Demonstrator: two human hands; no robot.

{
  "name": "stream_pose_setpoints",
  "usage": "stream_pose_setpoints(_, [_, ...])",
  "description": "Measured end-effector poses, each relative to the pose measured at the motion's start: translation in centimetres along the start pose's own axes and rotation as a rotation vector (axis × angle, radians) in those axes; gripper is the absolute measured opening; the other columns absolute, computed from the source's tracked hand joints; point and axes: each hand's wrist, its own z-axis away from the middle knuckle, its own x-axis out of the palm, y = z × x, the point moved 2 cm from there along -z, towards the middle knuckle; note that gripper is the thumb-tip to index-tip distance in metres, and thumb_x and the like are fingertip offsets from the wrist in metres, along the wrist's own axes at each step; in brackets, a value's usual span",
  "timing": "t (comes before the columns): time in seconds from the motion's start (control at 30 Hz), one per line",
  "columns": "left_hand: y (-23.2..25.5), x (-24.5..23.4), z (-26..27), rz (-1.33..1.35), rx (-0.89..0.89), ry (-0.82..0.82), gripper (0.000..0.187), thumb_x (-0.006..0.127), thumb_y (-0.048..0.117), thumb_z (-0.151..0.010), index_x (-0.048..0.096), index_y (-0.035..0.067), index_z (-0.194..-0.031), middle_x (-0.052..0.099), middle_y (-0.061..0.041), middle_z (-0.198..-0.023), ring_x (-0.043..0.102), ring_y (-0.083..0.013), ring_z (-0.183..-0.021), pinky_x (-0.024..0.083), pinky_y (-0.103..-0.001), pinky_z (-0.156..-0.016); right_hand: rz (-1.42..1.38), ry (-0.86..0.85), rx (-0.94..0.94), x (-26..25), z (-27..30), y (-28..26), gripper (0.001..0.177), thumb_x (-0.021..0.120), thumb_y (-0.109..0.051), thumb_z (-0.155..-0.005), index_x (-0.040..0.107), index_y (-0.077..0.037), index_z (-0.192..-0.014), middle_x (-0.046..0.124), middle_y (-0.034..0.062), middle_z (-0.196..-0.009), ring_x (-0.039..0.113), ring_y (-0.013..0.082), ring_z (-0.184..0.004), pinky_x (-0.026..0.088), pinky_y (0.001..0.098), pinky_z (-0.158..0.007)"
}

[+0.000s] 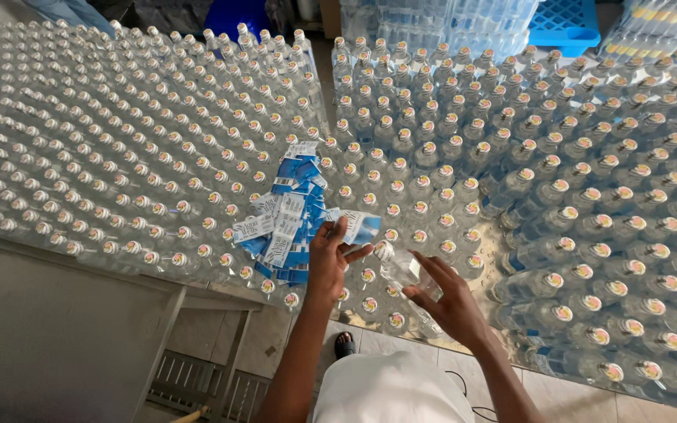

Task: The person repeatedly picks up clear plastic bottles from a large array on a table, applies a blue and white label to each bottle, and places the labeled bottle back into the array. The process is continuous and repetitive throughout the clip.

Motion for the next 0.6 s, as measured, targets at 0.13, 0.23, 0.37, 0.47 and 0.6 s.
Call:
stream_pose_setpoints(0.13, [-1.0, -0.5, 1.0, -0.017, -0.089, -0.086, 0.032, 0.078, 0.029, -0.086, 0.055, 0.01, -0.097, 0.071, -0.014, -0.098, 0.074, -0.033, -0.094, 0.065, -0.052, -0.081, 0.074, -0.01, 0.029, 0.8, -0.4, -0.6, 0.075, 0.063, -0.053, -0.088, 0.048, -0.022, -0.154, 0.063, 0.0073, -0.138, 0.069, 0.0276, -0.108, 0.054, 0.0437, -0.08])
stream_pose_setpoints(0.23, [-1.3, -0.6, 1.7, 0.003, -0.107, -0.095, 0.022, 0.078, 0.024, -0.094, 0.059, 0.012, -0.093, 0.074, -0.006, -0.09, 0.076, -0.0204, -0.085, 0.066, -0.049, -0.088, 0.111, 0.091, -0.031, 0.6, -0.2, -1.3, 0.072, 0.079, -0.046, -0.085, 0.058, -0.02, -0.149, 0.072, 0.0084, -0.125, 0.071, 0.0371, -0.108, 0.057, 0.0523, -0.087])
stream_pose_setpoints(0.37, [1.3, 2.2, 5.0, -0.208, 0.012, -0.213, 0.036, 0.083, 0.016, -0.088, 0.057, 0.011, -0.113, 0.072, -0.009, -0.109, 0.071, -0.0152, -0.096, 0.061, -0.036, -0.092, 0.076, 0.063, -0.01, 0.6, 0.4, -3.4, 0.089, 0.08, -0.043, -0.083, 0.04, -0.013, -0.157, 0.067, 0.0199, -0.13, 0.067, 0.0457, -0.116, 0.057, 0.0615, -0.09])
stream_pose_setpoints(0.47, [1.3, 2.8, 6.2, -0.244, 0.032, -0.252, 0.052, 0.083, 0.012, -0.088, 0.052, 0.009, -0.13, 0.07, -0.009, -0.11, 0.068, -0.0138, -0.099, 0.058, -0.033, -0.094, -0.049, 0.125, -0.026, 1.4, 0.4, -3.2, 0.109, 0.084, -0.036, -0.079, 0.022, -0.003, -0.163, 0.056, 0.0288, -0.139, 0.064, 0.0504, -0.117, 0.057, 0.0655, -0.092])
stream_pose_setpoints(0.6, [-1.7, 1.6, 5.6, -0.248, 0.025, -0.287, 0.06, 0.079, 0.016, -0.091, 0.049, 0.009, -0.143, 0.067, -0.01, -0.116, 0.067, -0.0152, -0.106, 0.057, -0.032, -0.094, -0.187, 0.245, -0.066, 2.6, 0.4, -0.8, 0.115, 0.083, -0.026, -0.078, 0.01, -0.004, -0.165, 0.043, 0.0258, -0.147, 0.067, 0.0427, -0.108, 0.061, 0.0576, -0.087])
